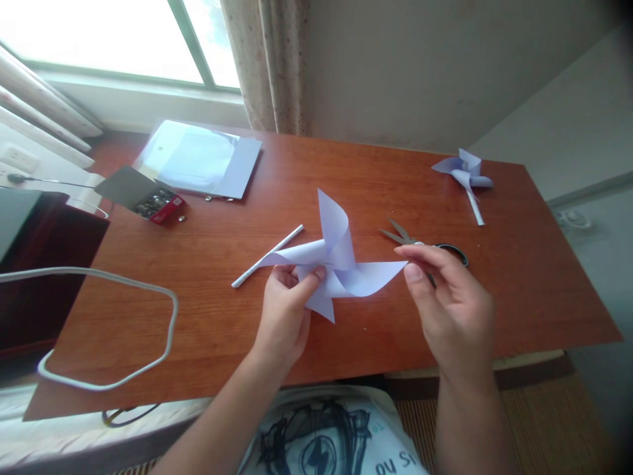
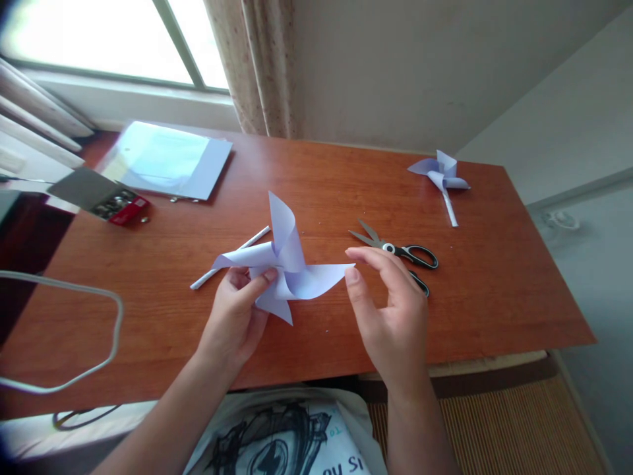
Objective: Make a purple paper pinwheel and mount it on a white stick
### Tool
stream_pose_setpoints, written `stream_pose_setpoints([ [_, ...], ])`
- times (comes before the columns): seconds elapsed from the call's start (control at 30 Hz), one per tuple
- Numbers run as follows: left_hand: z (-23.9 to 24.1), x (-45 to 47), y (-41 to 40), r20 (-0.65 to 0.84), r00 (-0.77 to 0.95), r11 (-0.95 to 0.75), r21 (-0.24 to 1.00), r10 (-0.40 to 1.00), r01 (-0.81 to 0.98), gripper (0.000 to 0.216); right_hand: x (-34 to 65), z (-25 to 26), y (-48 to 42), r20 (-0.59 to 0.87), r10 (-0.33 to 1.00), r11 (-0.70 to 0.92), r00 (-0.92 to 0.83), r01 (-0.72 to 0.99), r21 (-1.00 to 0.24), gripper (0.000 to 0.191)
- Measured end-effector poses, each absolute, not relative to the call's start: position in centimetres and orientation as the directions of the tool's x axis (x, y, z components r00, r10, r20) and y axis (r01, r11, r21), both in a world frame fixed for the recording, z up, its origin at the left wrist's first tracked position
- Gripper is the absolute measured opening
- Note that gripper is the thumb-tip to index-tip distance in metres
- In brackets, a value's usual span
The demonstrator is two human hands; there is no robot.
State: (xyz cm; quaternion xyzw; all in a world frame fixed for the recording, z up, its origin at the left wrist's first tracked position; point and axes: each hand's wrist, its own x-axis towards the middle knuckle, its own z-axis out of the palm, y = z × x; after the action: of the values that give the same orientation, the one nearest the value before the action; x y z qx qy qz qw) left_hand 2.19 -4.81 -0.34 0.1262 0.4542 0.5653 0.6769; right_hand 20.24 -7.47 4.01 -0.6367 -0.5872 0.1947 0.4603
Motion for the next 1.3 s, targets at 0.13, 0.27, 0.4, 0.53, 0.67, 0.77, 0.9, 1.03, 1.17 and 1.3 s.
stream_pose_setpoints([
  [0.13,-0.4,2.2,-4.8,-0.483,-0.05,0.342,0.685,0.874,-0.644,0.033,20.3,3.7,-7.9,0.291,0.911,0.09,0.293,0.546,-0.833,0.021],
  [0.27,-0.5,2.2,-5.0,-0.484,-0.061,0.332,0.68,0.873,-0.654,0.035,20.3,3.5,-8.1,0.268,0.921,0.075,0.282,0.547,-0.834,0.022],
  [0.4,-0.5,2.2,-4.9,-0.475,-0.06,0.32,0.676,0.878,-0.664,0.033,20.8,2.4,-7.3,0.265,0.906,0.091,0.329,0.461,-0.883,0.02],
  [0.53,0.1,0.7,-4.3,-0.452,-0.177,0.244,0.724,0.874,-0.645,0.032,22.0,-0.4,-6.0,0.13,0.909,0.039,0.396,0.23,-0.972,0.02],
  [0.67,1.4,-2.4,-3.8,-0.341,-0.496,0.02,0.838,0.799,-0.545,0.023,21.1,-2.4,-5.2,-0.001,0.971,-0.107,0.241,0.429,-0.897,0.027],
  [0.77,2.3,-4.2,-3.6,-0.219,-0.566,-0.107,0.868,0.795,-0.486,0.018,17.8,-2.3,-4.5,0.085,0.993,0.018,0.082,0.613,-0.79,0.029],
  [0.9,2.7,-4.6,-3.6,-0.201,-0.619,-0.11,0.898,0.759,-0.426,0.018,11.9,-1.0,-2.7,0.062,0.971,0.215,-0.229,0.739,-0.638,0.039],
  [1.03,2.8,-3.7,-3.8,-0.25,-0.585,-0.061,0.886,0.771,-0.459,0.019,7.7,0.0,-0.7,-0.124,0.947,0.199,-0.298,0.842,-0.502,0.045],
  [1.17,3.0,-3.2,-3.7,-0.265,-0.573,-0.062,0.871,0.775,-0.487,0.025,6.7,0.2,0.2,-0.224,0.949,0.115,-0.224,0.902,-0.415,0.035],
  [1.3,2.7,-3.0,-3.3,-0.274,-0.536,-0.025,0.875,0.799,-0.484,0.024,7.9,0.1,0.0,-0.255,0.966,-0.03,-0.051,0.952,-0.304,0.035],
])
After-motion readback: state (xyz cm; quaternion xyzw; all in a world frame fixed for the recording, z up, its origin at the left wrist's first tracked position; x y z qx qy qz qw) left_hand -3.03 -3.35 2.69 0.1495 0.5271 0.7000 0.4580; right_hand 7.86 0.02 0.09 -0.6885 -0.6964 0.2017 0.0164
